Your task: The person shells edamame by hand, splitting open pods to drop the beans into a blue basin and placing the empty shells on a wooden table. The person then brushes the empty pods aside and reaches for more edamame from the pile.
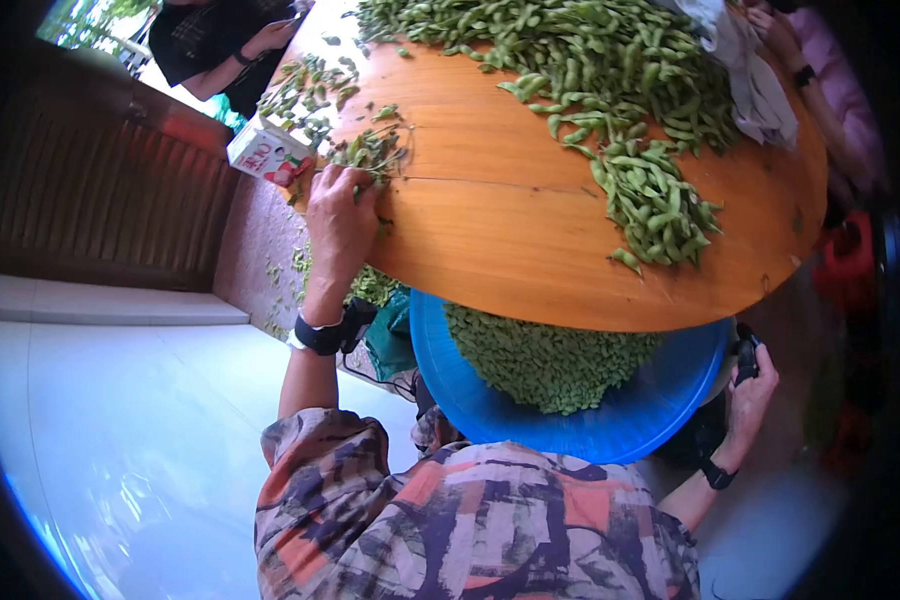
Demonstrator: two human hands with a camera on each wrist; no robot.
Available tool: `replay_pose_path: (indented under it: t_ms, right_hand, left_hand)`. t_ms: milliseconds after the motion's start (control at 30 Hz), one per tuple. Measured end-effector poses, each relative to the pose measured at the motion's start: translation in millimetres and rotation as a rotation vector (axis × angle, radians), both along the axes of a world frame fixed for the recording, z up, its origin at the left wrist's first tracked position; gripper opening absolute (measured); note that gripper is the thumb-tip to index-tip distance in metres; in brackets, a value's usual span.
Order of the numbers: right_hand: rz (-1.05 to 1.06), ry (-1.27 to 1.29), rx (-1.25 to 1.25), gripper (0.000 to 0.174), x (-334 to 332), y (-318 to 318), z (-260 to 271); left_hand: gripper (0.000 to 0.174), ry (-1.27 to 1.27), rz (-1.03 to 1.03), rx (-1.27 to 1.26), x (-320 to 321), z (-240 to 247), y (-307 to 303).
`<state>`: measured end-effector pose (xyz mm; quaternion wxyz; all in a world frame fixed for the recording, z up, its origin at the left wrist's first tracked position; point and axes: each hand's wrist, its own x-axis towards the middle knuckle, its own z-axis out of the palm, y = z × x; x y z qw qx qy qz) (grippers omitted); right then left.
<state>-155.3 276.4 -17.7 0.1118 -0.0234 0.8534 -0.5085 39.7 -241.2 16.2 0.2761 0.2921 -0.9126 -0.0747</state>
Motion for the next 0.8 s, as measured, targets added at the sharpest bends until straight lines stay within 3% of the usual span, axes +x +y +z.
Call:
replay_pose_path:
  t_ms: [100,267,367,433,533,600,667,800]
  right_hand:
    - [-0.085,-0.018,0.030,0.015,4.0,-9.5,5.4]
    - [-0.029,0.048,0.072,0.011,4.4,-10.5,7.7]
    - [-0.009,0.093,0.068,0.010,4.1,-0.7,1.0]
    - [-0.003,0.133,0.068,0.010,6.9,1.6,-0.5]
    - [-0.050,0.182,0.016,0.014,13.4,-17.6,10.2]
    - [0.074,0.361,0.096,0.018,12.8,-26.4,15.8]
    - [0.100,0.264,0.076,0.017,14.0,-28.4,24.8]
    - [0.191,0.283,0.097,0.015,21.7,-39.1,41.0]
  left_hand:
    - [0.010,0.033,-0.019,0.048,0.5,-4.3,-6.5]
    - [0.013,-0.016,0.016,0.220,-0.8,4.8,-16.8]
    - [0.011,-0.129,0.025,0.058,-5.8,16.9,-4.2]
    - [0.011,-0.141,0.086,-0.426,-18.9,26.0,24.7]
    - [0.014,0.044,-0.314,-0.232,-47.8,39.4,87.4]
    - [0.018,0.053,-0.610,0.161,-68.3,33.6,133.8]
    - [0.020,0.051,-0.795,0.202,-92.9,33.9,163.5]
    - [0.021,-0.137,-0.822,0.100,-115.8,16.8,174.3]
